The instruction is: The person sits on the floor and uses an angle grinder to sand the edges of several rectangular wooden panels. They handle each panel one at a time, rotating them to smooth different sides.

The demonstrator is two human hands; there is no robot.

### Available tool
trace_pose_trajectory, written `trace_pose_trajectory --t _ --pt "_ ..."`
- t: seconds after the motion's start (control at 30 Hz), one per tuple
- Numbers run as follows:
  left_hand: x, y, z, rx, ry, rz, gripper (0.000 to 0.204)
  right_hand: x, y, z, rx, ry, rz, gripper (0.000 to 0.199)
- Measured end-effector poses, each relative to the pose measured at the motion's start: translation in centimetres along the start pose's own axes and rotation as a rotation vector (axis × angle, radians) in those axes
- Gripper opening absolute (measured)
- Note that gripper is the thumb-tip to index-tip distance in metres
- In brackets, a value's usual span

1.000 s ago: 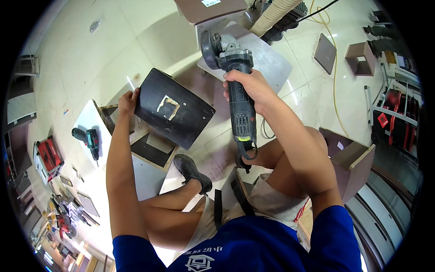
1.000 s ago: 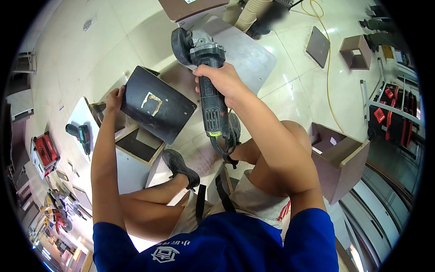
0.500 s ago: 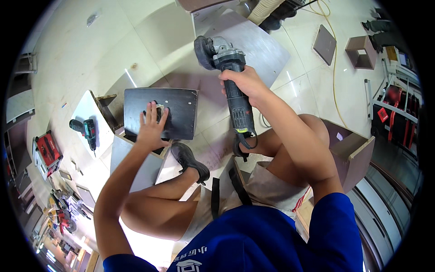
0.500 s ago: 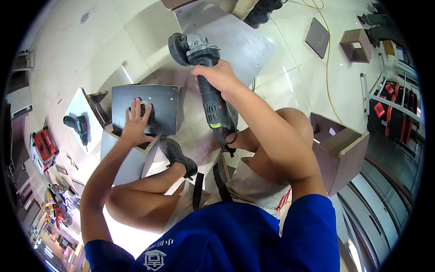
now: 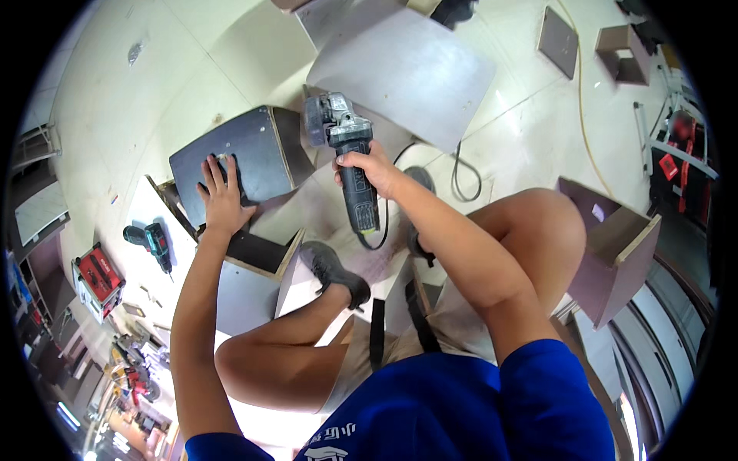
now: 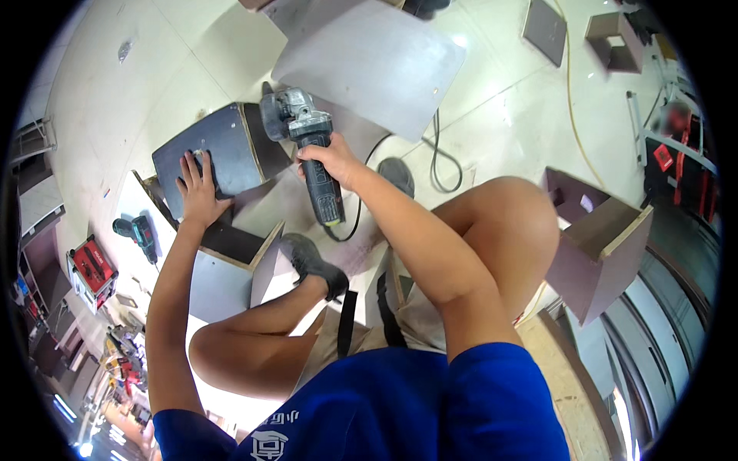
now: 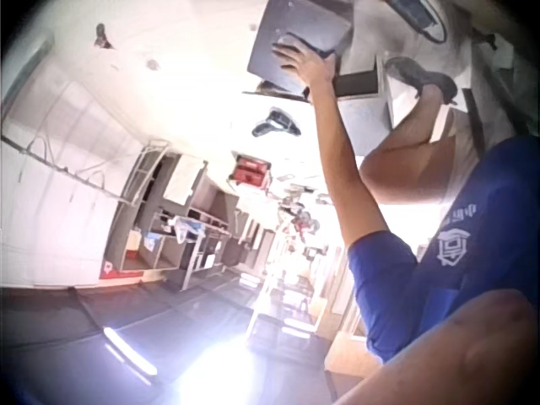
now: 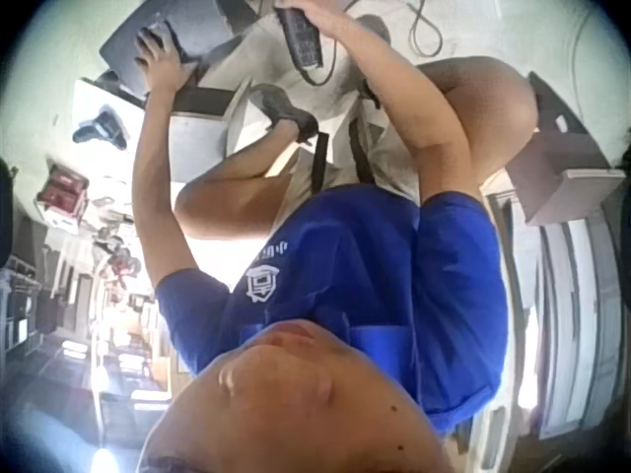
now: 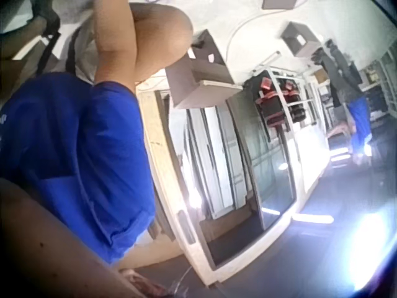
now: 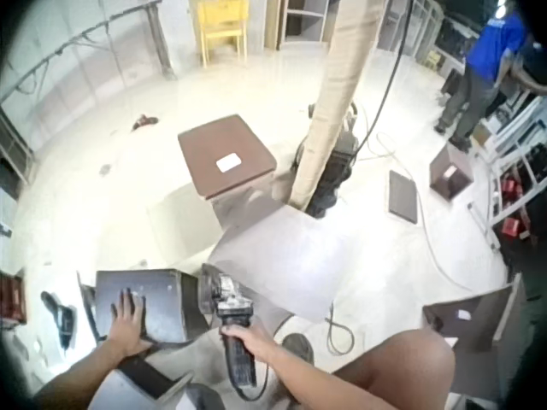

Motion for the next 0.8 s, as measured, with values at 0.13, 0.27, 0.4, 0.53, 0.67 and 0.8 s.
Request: trace_pose_trajectory --t 0.13,0.27,0.4,0.53,0.67,0.8 --pt "1.1 -0.1 -1.6 0.009 -0.015 0.019 0.128 -0.3 0.2 2.5 0.09 -0.071 -0.049 0.025" --pt "1.7 -0.3 -2.6 -0.051 -0.019 0.017 0.125 -0.6 0.7 2.9 0.181 -0.112 -0.027 0.024" --pt "2.0 -0.1 -3.7 -0.061 -0.045 0.015 0.122 -0.7 1.7 4.1 0.208 -0.097 -0.041 0.025" --pt "2.8 0.0 -4.6 -0.031 -0.139 0.054 0.119 -0.1 2.9 4.2 0.22 -0.079 -0.07 0.025" --pt "3.8 0.1 -5.3 -0.02 -0.164 0.099 0.115 0.2 4.3 4.3 0.194 -0.126 -0.12 0.024" --pt "3.5 0.2 -5.6 -0.057 -0.189 0.072 0.114 0.8 5.3 4.7 0.19 -0.138 -0.112 0.024"
Point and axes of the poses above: each hand's wrist, its own y-axis towards the middle knuckle, its own x-axis out of the palm, z = x × y, the point moved 1 cm from there along y, towards the middle knuckle, and after that the axes turned 10 degrees about -x, right-handed, at the moved point
